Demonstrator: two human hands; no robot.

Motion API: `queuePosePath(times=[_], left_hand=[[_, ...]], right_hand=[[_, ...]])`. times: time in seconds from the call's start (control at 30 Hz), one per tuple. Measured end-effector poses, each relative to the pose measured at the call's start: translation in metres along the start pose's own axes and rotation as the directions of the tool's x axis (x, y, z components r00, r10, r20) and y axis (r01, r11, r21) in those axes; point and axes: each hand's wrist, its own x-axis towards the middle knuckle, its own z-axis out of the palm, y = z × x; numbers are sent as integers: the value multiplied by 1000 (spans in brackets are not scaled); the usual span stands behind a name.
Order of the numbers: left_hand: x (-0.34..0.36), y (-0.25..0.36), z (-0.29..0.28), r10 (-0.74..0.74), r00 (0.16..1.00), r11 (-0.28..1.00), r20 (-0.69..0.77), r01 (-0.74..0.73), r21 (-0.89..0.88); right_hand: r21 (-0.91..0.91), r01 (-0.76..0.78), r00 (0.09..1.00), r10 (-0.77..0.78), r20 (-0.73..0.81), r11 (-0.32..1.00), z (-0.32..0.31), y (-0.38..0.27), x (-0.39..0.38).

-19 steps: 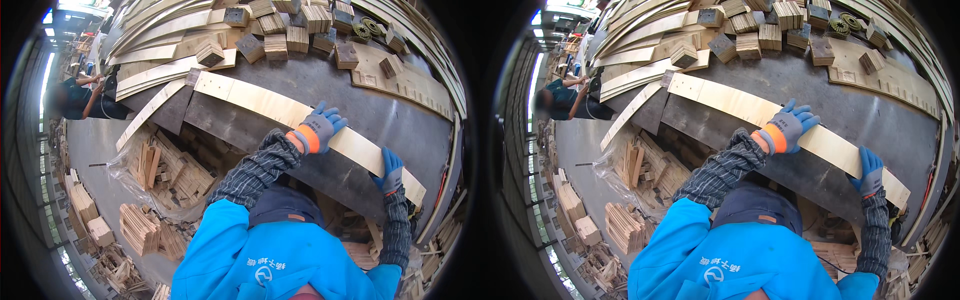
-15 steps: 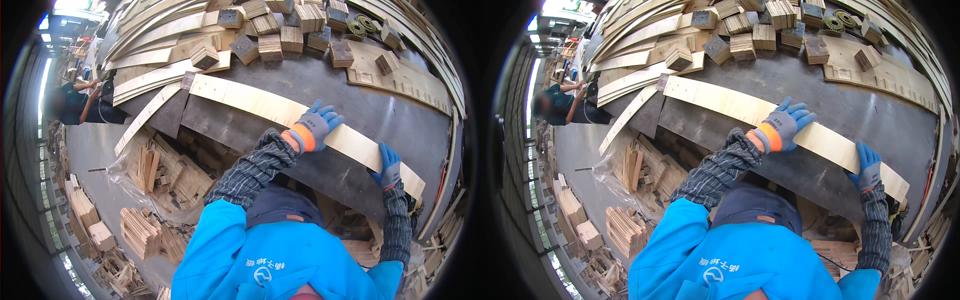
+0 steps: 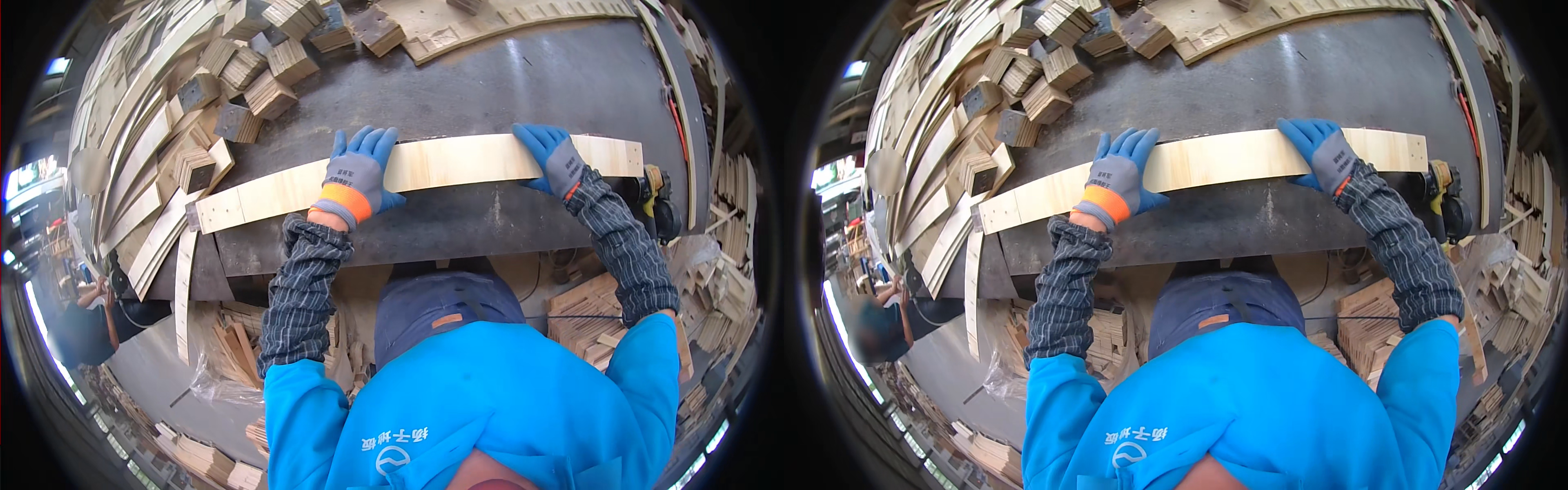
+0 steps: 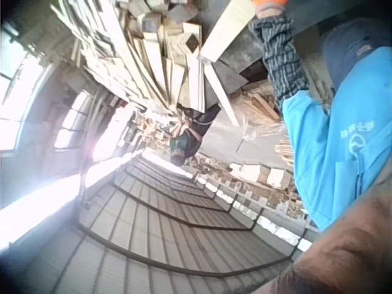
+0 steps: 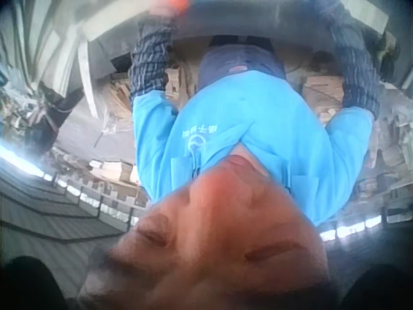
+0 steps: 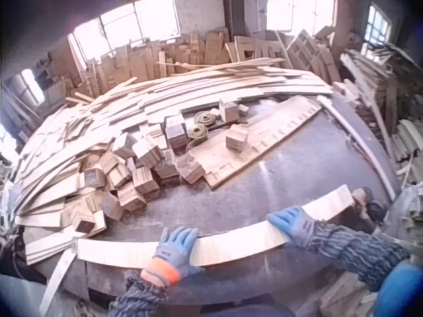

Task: Using a pneumatic nail gun to attach small wood blocks to long wooden boards at a workshop station.

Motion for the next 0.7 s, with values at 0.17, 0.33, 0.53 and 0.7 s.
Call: queuePosePath(times=[0.17,0.33,0.53,0.7], left_hand=[[14,-2,1,39,995,992,93,-28,-122],[13,6,8,50,998,996,-28,-52,-68],[31,24,17,36,996,990,-85,-47,-132],[34,20,23,57,995,985,-86,-70,-157]], right_hand=[[-10,-71,997,71,23,997,7,6,-1],[14,-70,997,70,38,997,11,9,1],[-59,-126,989,130,66,990,13,10,0],[-109,-157,981,168,96,981,9,1,8]])
